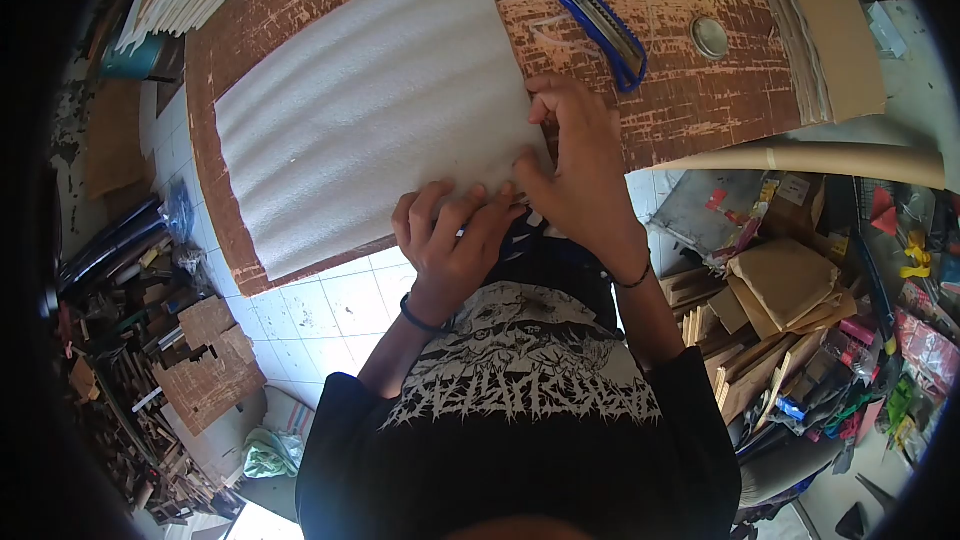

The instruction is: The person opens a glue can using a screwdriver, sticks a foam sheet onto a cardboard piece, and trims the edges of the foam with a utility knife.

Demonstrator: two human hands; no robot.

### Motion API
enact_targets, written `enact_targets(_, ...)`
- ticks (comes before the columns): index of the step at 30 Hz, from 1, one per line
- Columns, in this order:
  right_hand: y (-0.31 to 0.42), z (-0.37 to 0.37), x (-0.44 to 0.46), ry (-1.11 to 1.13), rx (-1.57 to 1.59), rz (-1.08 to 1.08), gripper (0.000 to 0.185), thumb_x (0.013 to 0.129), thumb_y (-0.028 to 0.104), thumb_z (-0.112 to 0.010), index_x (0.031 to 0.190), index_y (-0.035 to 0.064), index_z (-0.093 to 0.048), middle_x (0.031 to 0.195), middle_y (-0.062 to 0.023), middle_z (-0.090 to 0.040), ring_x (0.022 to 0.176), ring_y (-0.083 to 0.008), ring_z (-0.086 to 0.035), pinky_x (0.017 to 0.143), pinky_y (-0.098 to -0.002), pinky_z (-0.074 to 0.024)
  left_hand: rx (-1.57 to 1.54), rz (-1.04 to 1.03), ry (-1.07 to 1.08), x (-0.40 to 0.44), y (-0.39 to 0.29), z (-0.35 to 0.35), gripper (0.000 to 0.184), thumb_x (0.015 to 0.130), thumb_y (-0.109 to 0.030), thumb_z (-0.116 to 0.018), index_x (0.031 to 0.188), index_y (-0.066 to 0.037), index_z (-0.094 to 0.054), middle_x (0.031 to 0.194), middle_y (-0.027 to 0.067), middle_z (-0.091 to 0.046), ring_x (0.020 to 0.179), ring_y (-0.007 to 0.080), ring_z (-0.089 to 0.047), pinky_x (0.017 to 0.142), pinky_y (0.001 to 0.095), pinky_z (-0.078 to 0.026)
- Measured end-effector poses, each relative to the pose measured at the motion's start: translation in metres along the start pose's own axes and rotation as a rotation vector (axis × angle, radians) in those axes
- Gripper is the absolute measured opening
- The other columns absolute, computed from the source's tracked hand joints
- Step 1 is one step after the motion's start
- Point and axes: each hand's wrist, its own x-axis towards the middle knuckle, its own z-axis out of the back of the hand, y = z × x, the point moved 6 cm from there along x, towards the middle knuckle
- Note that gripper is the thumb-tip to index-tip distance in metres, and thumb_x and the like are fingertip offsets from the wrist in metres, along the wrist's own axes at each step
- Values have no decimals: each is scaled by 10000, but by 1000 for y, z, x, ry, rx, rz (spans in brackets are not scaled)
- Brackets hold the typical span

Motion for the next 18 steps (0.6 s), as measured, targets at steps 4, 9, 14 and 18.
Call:
enact_targets(4, 0, 7, -5, -45, 143, 7, 346, 835, 27, -680, 1152, 48, -543, 1273, -141, -584, 1082, -289, -596, 937, -388, -454, 0, 4, 10, 2, 1, 0, 328, 742, -350, -879, 1033, -227, -791, 986, -46, -625, 1072, 209, -568, 965, 436, -417)
enact_targets(9, -3, 23, -32, -97, 224, -176, 191, 946, -6, -618, 1133, 19, -643, 1184, -123, -662, 922, -203, -670, 799, -308, -537, -6, 126, 177, 17, -1, 5, 517, 783, -401, -840, 1255, -225, -721, 1046, -5, -584, 1089, 230, -556, 985, 461, -392)
enact_targets(14, -12, 29, -53, -203, 259, -80, 138, 960, 10, -626, 1091, 11, -669, 988, -96, -728, 860, -165, -683, 769, -287, -533, 109, 37, 299, 22, -4, 2, 593, 783, -429, -820, 1332, -253, -677, 1110, 19, -553, 1106, 240, -539, 986, 480, -376)
enact_targets(18, -19, 31, -60, -207, 324, -124, 131, 956, 8, -635, 1080, 19, -676, 974, -90, -728, 868, -169, -684, 773, -287, -532, 80, 13, 344, 28, -2, 7, 583, 767, -416, -827, 1316, -279, -688, 1083, 25, -545, 1084, 247, -532, 963, 468, -381)
